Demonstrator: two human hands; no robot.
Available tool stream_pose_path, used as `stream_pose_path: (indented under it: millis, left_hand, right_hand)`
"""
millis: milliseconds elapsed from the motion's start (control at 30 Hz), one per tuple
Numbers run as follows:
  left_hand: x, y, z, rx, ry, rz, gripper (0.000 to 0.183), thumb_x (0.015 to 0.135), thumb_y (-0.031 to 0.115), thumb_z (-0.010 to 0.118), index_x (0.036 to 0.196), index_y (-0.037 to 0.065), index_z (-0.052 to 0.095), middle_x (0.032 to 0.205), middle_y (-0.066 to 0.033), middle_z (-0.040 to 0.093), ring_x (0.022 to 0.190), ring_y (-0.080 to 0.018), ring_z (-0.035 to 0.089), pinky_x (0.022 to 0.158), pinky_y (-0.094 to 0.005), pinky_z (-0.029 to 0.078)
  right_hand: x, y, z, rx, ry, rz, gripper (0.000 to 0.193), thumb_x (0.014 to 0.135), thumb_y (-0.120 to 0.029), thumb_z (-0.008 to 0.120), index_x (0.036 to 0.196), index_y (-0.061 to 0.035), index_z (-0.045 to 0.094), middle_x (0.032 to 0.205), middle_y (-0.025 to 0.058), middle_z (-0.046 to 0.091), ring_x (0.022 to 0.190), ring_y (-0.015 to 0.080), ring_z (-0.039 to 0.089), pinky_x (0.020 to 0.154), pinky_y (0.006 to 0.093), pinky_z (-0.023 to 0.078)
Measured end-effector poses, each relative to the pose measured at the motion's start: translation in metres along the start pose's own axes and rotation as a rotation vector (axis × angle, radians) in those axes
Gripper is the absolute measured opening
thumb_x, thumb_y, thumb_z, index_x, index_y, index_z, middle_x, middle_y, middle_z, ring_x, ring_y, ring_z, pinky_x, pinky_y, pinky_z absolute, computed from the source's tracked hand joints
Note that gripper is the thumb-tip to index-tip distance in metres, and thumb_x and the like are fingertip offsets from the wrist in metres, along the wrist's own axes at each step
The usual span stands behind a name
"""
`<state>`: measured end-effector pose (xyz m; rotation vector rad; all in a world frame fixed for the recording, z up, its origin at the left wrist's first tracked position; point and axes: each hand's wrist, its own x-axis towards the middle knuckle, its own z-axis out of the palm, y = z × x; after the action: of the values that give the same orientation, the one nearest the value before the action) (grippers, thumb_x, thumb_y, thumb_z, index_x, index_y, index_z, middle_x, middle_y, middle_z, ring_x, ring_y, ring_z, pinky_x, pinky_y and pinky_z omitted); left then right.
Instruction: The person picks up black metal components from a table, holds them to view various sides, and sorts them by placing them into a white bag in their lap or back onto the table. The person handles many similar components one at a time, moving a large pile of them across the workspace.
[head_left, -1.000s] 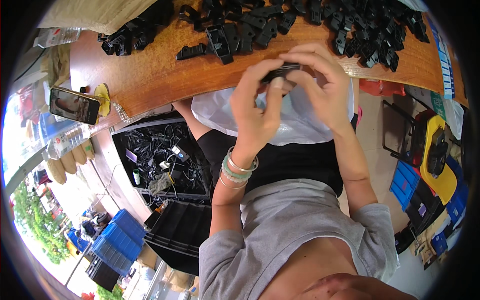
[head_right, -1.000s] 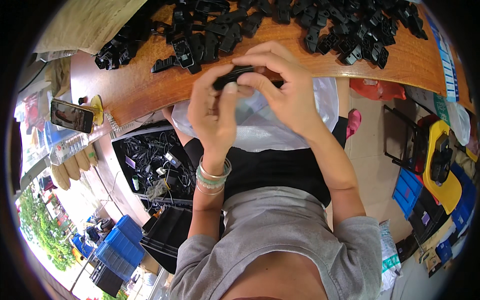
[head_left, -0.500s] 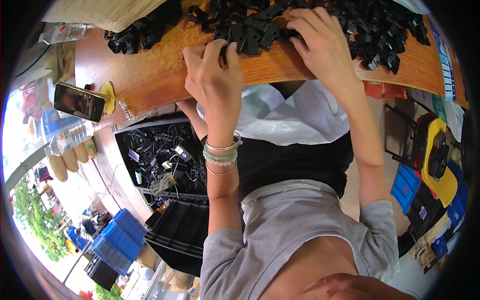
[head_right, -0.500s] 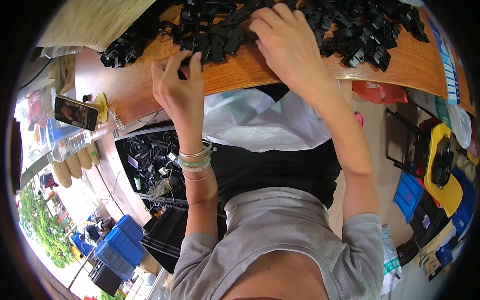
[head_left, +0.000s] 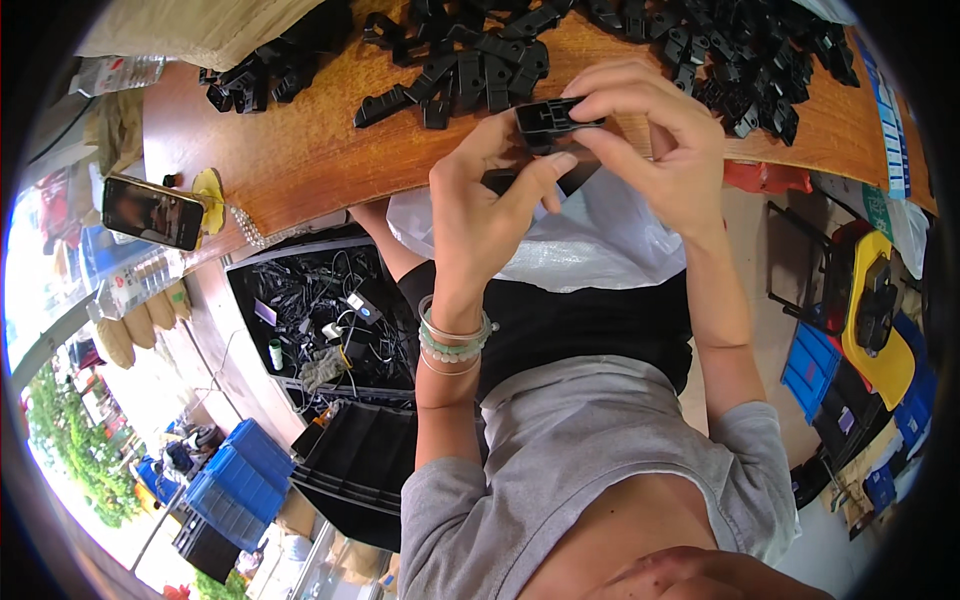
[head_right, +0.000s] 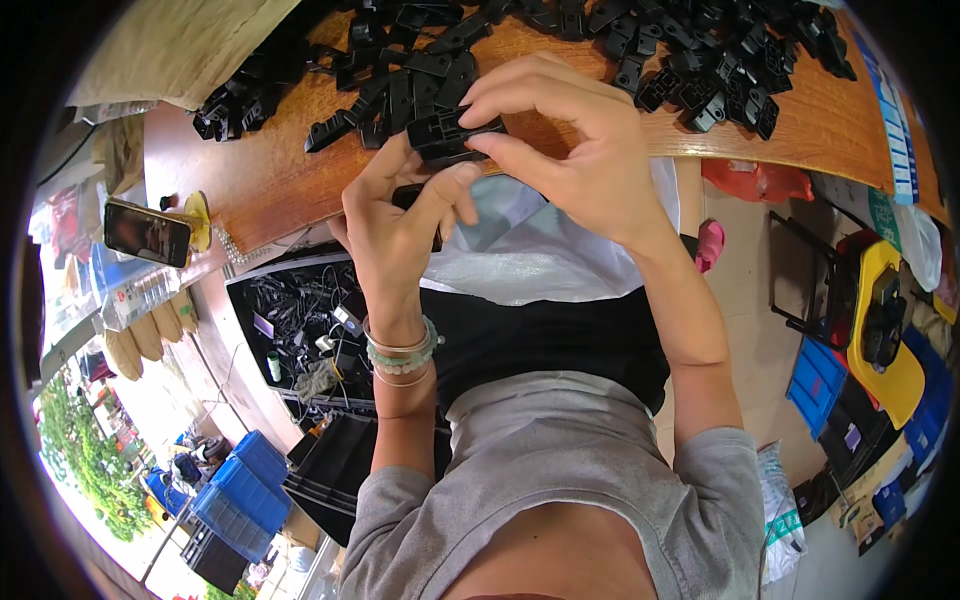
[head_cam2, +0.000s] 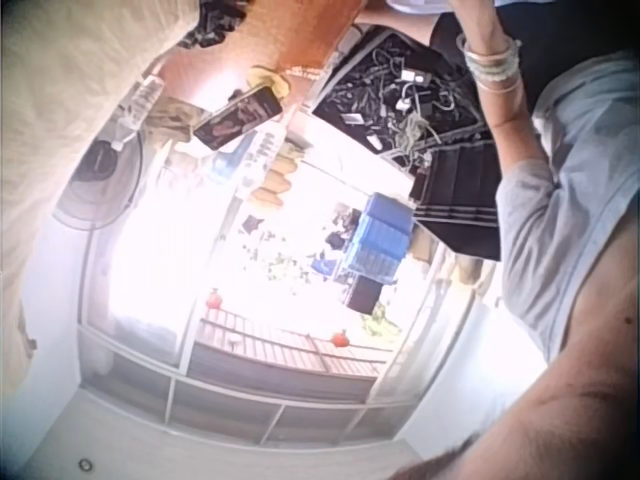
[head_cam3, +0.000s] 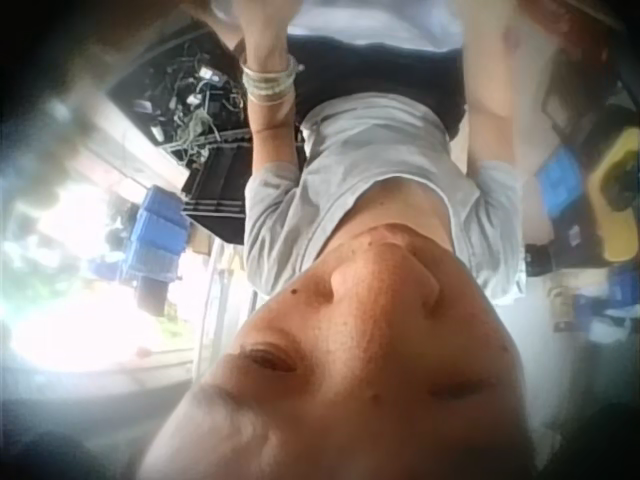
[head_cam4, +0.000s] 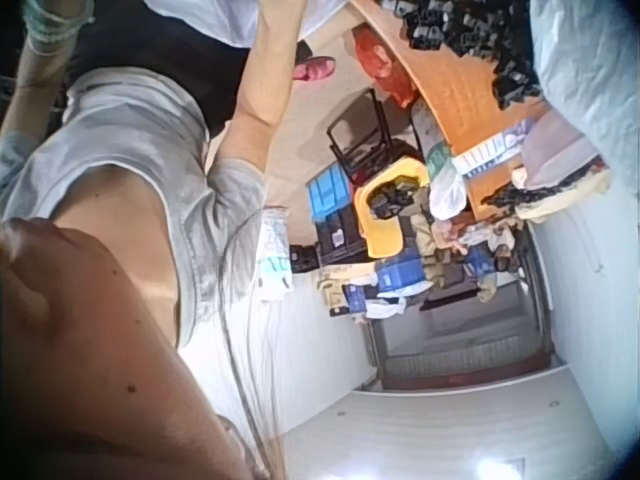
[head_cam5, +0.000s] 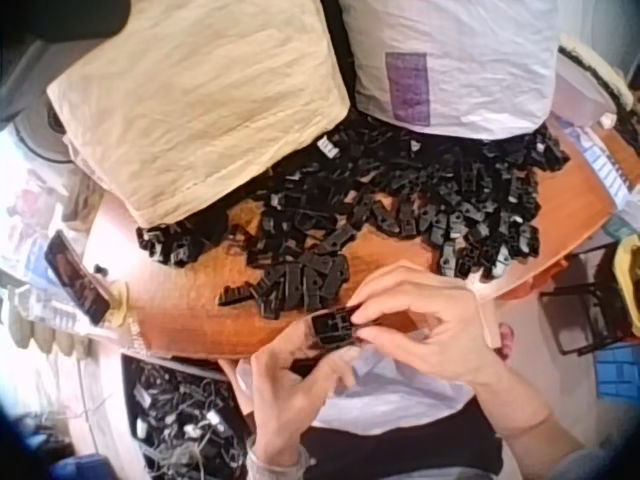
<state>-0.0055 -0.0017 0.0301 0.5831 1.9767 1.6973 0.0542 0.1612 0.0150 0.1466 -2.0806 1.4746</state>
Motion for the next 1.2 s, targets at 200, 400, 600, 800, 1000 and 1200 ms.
stream_pose_path:
  millis: [200,400,600,800,1000,1200]
  left_hand:
    - [0.000,-0.006,0.006,-0.208,0.041,-0.052,0.023,0.082,0.003,0.062,0.101,-0.008,0.062,0.060,-0.0056,0.063,0.044,-0.0028,0.045,0.040,-0.0166,0.032]
    - [0.000,0.001,0.005,-0.130,-0.034,-0.087,0.022,0.082,0.002,0.060,0.103,-0.004,0.063,0.060,-0.0041,0.063,0.047,-0.0027,0.047,0.042,-0.0166,0.034]
    - [-0.001,-0.002,0.012,-0.019,-0.031,0.007,0.022,0.082,0.003,0.063,0.103,-0.002,0.063,0.073,-0.0070,0.067,0.055,-0.0075,0.058,0.050,-0.0198,0.043]
    - [-0.009,-0.012,0.028,0.160,0.064,0.319,0.033,0.079,-0.005,0.063,0.112,0.001,0.057,0.096,-0.0128,0.066,0.066,-0.0158,0.063,0.058,-0.0254,0.049]
    - [-0.018,-0.026,0.030,0.135,0.112,0.222,0.028,0.081,-0.004,0.063,0.109,0.000,0.060,0.084,-0.0074,0.066,0.055,-0.0095,0.058,0.053,-0.0206,0.045]
    - [-0.012,-0.041,-0.005,0.594,0.347,0.530,0.010,0.077,0.000,0.068,0.086,0.004,0.065,0.078,-0.0046,0.064,0.064,-0.0114,0.058,0.057,-0.0233,0.046]
  right_hand:
    - [-0.009,0.004,0.000,0.023,0.060,0.011,0.017,0.072,0.003,0.069,0.088,0.0008,0.068,0.093,0.0108,0.067,0.088,0.0203,0.063,0.078,0.0288,0.049]
    - [-0.013,0.002,-0.007,-0.026,0.012,0.015,0.014,0.073,0.003,0.068,0.088,0.0003,0.068,0.092,0.0105,0.067,0.090,0.0212,0.062,0.078,0.0305,0.049]
    - [-0.022,-0.004,0.001,0.068,0.073,0.117,0.025,0.075,0.003,0.067,0.100,-0.0004,0.066,0.103,0.0080,0.064,0.095,0.0163,0.056,0.082,0.0277,0.045]
    - [-0.032,-0.007,0.009,0.262,0.149,0.310,0.035,0.077,0.006,0.064,0.112,0.0000,0.062,0.110,0.0065,0.059,0.095,0.0120,0.051,0.081,0.0240,0.043]
    - [-0.026,-0.008,-0.012,0.020,-0.024,0.335,0.019,0.079,0.001,0.064,0.098,-0.0008,0.067,0.095,0.0077,0.063,0.082,0.0151,0.058,0.071,0.0259,0.046]
    - [0.018,0.025,-0.041,-0.823,0.168,-0.089,0.009,0.081,-0.004,0.065,0.088,0.0007,0.065,0.082,0.0082,0.064,0.074,0.0170,0.061,0.066,0.0270,0.046]
